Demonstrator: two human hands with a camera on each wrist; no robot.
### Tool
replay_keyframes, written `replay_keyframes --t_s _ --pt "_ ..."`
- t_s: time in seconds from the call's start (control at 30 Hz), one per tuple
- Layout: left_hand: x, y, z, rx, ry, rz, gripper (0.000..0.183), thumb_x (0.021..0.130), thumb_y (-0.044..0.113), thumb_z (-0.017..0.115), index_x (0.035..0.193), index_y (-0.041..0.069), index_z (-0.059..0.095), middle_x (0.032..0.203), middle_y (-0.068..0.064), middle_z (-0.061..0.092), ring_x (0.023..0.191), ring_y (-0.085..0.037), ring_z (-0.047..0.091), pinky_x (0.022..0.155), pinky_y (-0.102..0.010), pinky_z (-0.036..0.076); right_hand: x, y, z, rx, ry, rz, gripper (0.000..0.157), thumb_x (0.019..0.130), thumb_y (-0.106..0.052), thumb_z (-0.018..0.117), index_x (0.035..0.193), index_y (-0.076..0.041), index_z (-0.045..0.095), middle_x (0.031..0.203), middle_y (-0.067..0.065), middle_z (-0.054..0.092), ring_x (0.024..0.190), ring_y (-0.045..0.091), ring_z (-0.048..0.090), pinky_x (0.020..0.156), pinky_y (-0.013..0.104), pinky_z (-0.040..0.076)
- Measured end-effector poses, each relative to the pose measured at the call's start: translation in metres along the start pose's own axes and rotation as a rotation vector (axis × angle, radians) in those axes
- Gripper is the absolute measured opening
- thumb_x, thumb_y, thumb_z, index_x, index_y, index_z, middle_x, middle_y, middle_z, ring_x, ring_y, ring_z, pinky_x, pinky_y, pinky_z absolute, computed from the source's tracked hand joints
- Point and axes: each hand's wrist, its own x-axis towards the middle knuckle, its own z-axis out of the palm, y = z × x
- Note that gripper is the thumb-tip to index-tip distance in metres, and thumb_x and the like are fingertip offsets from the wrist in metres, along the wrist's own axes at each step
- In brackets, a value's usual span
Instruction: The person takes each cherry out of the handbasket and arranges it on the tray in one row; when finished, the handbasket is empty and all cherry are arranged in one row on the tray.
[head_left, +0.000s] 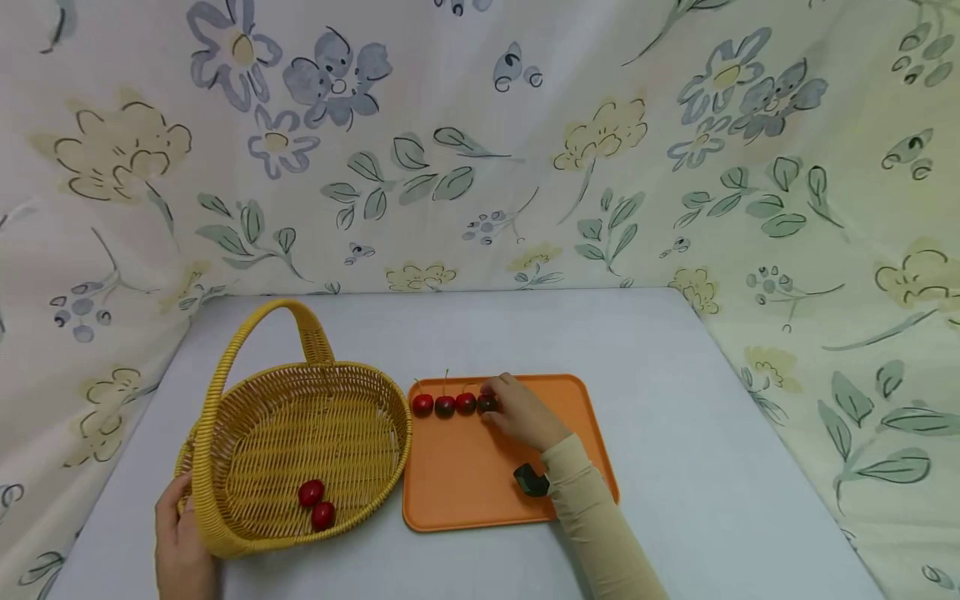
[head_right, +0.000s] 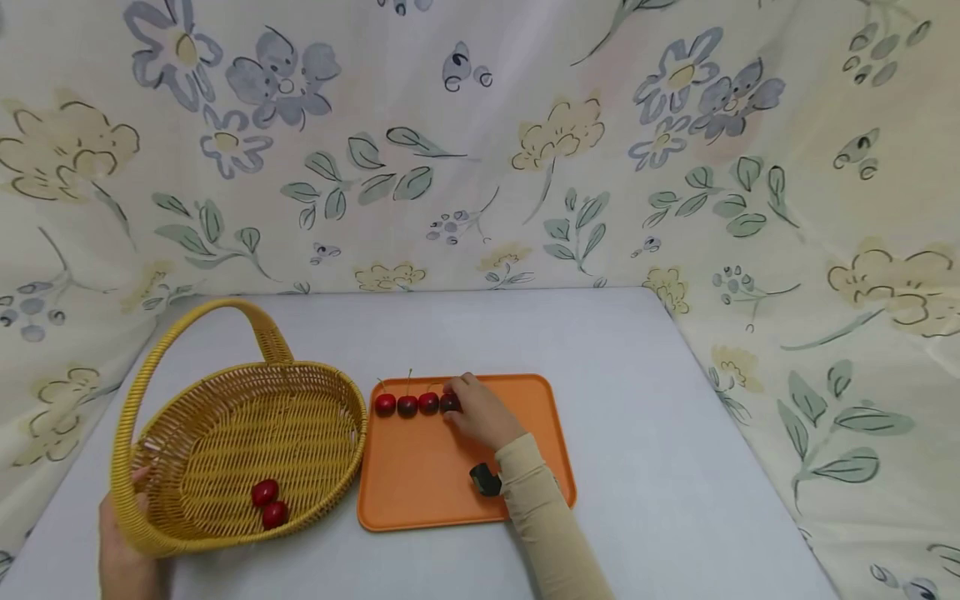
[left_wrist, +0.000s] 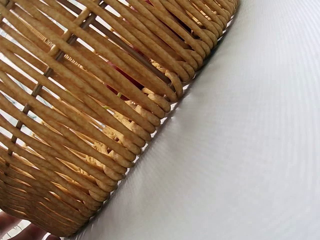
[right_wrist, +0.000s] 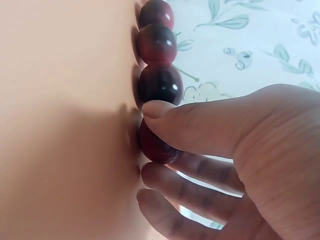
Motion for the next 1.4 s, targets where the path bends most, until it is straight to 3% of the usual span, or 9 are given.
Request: replay_keyframes --t_s 0.33,0.6,0.87,1.03,1.17,1.3,1.4 --pt "0.001 -0.001 -0.004 0.013 -0.005 0.007 0.040 0.104 0.039 0.026 0.143 0.037 0.036 0.149 0.012 0.034 0.135 0.006 0.019 0.111 -0.019 0.013 -0.001 -0.006 0.000 0.024 0.010 -0.015 0.034 0.091 -0.017 0.067 0.121 -0.006 0.055 0.111 0.008 0.055 0.100 0.019 0.057 0.087 0.035 0.049" --pt "0.000 0.001 -0.007 -0.019 -0.003 0.023 0.039 0.104 0.038 0.029 0.142 0.034 0.038 0.144 0.009 0.037 0.132 0.004 0.024 0.092 0.000 0.021 -0.001 -0.008 -0.003 0.021 0.021 -0.025 0.039 0.090 -0.019 0.068 0.123 -0.005 0.054 0.112 0.009 0.053 0.090 0.017 0.056 0.081 0.033 0.050" --pt "0.001 0.003 -0.009 -0.068 -0.013 0.022 0.038 0.104 0.035 0.030 0.142 0.032 0.038 0.144 0.008 0.036 0.133 0.003 0.023 0.091 0.000 0.022 -0.004 -0.021 -0.017 -0.028 0.060 -0.098 0.043 0.090 -0.019 0.068 0.126 -0.003 0.053 0.119 0.013 0.052 0.087 0.017 0.059 0.079 0.030 0.052" --pt "0.001 0.007 -0.011 -0.034 -0.014 0.015 0.038 0.105 0.035 0.029 0.142 0.034 0.037 0.146 0.010 0.035 0.133 0.004 0.022 0.091 0.001 0.021 -0.001 -0.066 -0.044 -0.100 0.026 -0.245 0.044 0.091 -0.022 0.067 0.129 -0.006 0.053 0.120 0.009 0.056 0.091 0.015 0.060 0.080 0.025 0.052" --pt "0.000 0.009 -0.010 -0.068 -0.023 -0.009 0.038 0.104 0.036 0.029 0.141 0.034 0.037 0.147 0.010 0.033 0.133 0.003 0.024 0.086 0.000 0.025 0.013 -0.118 -0.053 -0.213 -0.085 -0.380 0.039 0.092 -0.023 0.065 0.128 -0.010 0.054 0.113 0.002 0.059 0.087 0.008 0.057 0.074 0.017 0.048" --pt "0.001 0.006 -0.005 -0.126 -0.074 -0.039 0.037 0.104 0.039 0.031 0.140 0.034 0.037 0.148 0.009 0.031 0.134 0.000 0.023 0.081 -0.004 0.030 0.035 -0.167 -0.039 -0.324 -0.243 -0.528 0.039 0.093 -0.025 0.063 0.130 -0.014 0.053 0.115 0.000 0.060 0.096 0.008 0.058 0.080 0.015 0.045" --pt "0.001 0.003 -0.003 -0.087 -0.095 -0.051 0.039 0.103 0.044 0.030 0.141 0.037 0.034 0.150 0.011 0.029 0.135 0.001 0.021 0.080 -0.004 0.030 0.054 -0.199 -0.018 -0.396 -0.341 -0.613 0.036 0.095 -0.024 0.062 0.129 -0.018 0.055 0.117 -0.004 0.060 0.102 0.006 0.058 0.084 0.014 0.044"
